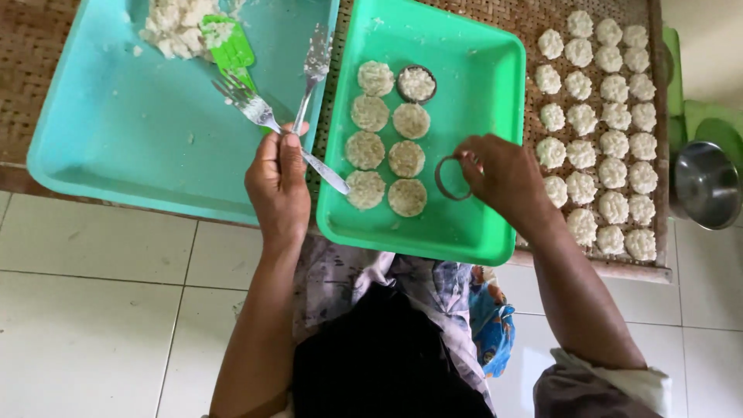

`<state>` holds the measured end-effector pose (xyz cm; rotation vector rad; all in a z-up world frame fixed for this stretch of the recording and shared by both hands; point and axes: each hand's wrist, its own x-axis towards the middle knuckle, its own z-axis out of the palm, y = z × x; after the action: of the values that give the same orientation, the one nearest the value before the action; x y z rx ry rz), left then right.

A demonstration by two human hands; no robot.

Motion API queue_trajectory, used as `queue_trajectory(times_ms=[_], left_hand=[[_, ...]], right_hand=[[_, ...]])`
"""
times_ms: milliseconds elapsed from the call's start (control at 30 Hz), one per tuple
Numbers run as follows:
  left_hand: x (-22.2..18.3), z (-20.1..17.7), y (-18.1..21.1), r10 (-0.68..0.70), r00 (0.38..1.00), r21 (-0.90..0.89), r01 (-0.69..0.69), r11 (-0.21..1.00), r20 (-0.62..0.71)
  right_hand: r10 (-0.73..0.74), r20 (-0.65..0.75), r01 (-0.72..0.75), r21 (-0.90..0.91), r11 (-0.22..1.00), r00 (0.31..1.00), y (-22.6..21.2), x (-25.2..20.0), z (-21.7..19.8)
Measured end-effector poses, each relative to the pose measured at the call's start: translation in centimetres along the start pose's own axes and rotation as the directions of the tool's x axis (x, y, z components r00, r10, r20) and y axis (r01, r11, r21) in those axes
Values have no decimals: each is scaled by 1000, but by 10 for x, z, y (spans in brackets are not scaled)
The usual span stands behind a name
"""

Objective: Shaping dough into small patties using a mold and forks and placing them on a drying rack.

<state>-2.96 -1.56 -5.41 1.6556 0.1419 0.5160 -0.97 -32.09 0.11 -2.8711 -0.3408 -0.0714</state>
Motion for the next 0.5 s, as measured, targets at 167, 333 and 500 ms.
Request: queue_trajectory(times_ms=[167,333,500], left_hand=[[0,0,-8,16,1000,-9,-16,1000,13],[2,0,-5,30,999,-23,-29,999,34],[1,0,-2,28,999,-23,-27,999,33]], right_hand=[[87,43,-81,-119,990,995,5,-38,20],[101,-12,-101,-32,994,995,0,-41,24],[63,1,-63,-69,996,998,-6,-41,24]])
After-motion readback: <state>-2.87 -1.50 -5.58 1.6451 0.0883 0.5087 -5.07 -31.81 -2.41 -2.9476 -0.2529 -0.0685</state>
